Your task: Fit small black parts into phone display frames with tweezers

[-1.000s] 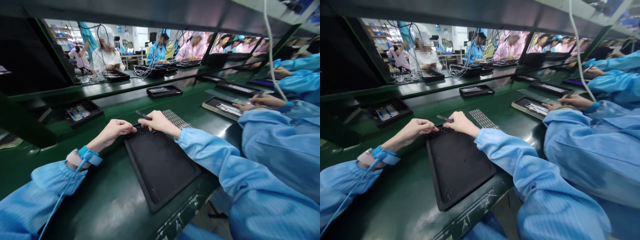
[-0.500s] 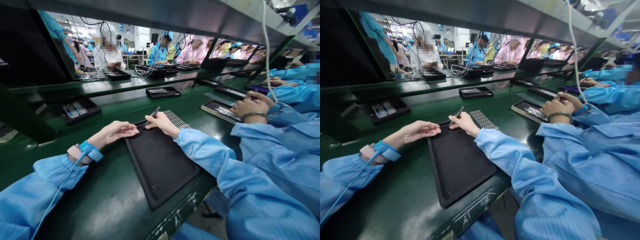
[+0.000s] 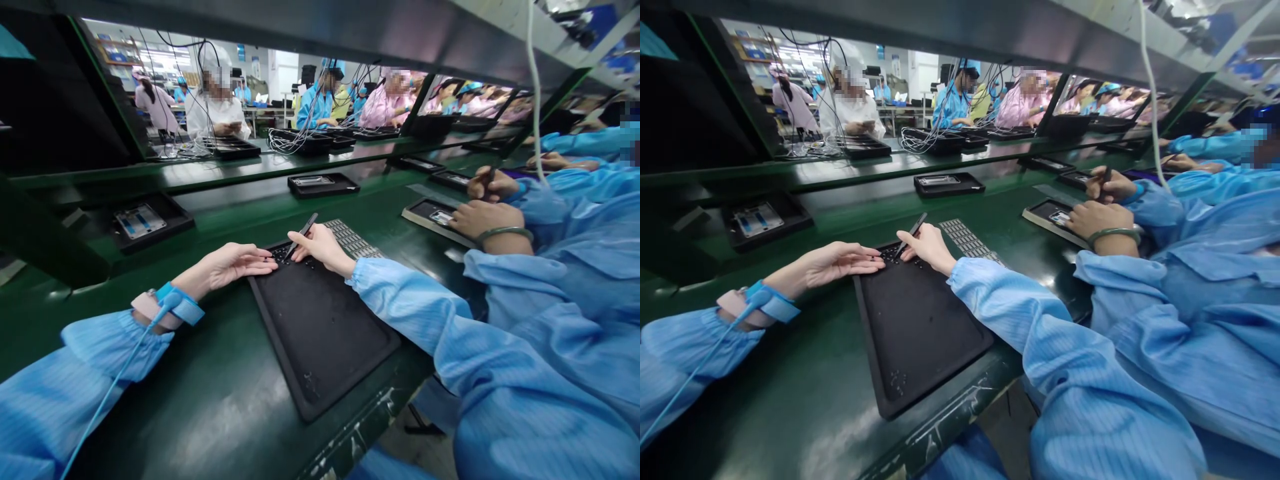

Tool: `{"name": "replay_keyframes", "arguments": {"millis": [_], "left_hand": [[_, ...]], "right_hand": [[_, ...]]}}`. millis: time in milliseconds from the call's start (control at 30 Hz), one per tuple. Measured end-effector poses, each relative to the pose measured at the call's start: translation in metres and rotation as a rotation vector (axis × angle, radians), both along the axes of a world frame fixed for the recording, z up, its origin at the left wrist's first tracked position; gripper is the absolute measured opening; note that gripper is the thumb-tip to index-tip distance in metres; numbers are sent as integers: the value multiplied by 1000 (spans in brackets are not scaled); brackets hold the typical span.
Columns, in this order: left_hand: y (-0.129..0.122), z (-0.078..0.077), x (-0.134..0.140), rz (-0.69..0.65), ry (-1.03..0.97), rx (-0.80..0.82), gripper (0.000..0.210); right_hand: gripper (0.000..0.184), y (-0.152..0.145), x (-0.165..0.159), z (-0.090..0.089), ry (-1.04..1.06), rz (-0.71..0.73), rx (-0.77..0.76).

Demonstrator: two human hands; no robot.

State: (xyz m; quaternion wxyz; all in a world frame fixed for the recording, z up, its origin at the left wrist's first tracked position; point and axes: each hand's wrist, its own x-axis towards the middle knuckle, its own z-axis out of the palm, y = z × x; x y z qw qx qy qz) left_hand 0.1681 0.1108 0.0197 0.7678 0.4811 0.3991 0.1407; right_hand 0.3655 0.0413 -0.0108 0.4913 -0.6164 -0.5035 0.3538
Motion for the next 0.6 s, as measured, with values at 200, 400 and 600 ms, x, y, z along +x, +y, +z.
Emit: {"name": "replay_keyframes", "arguments": {"millis": [200, 400, 600], "left_hand": [[-2, 1, 0, 0, 4, -1, 25], [-11, 5, 5, -33, 17, -21, 18], [-17, 7, 7, -70, 29, 5, 16]], "right_hand": [[47, 1, -2, 2, -5, 27, 32], [47, -5, -12, 6, 117, 113, 123], [44, -13, -22, 11, 37, 100, 140]]}}
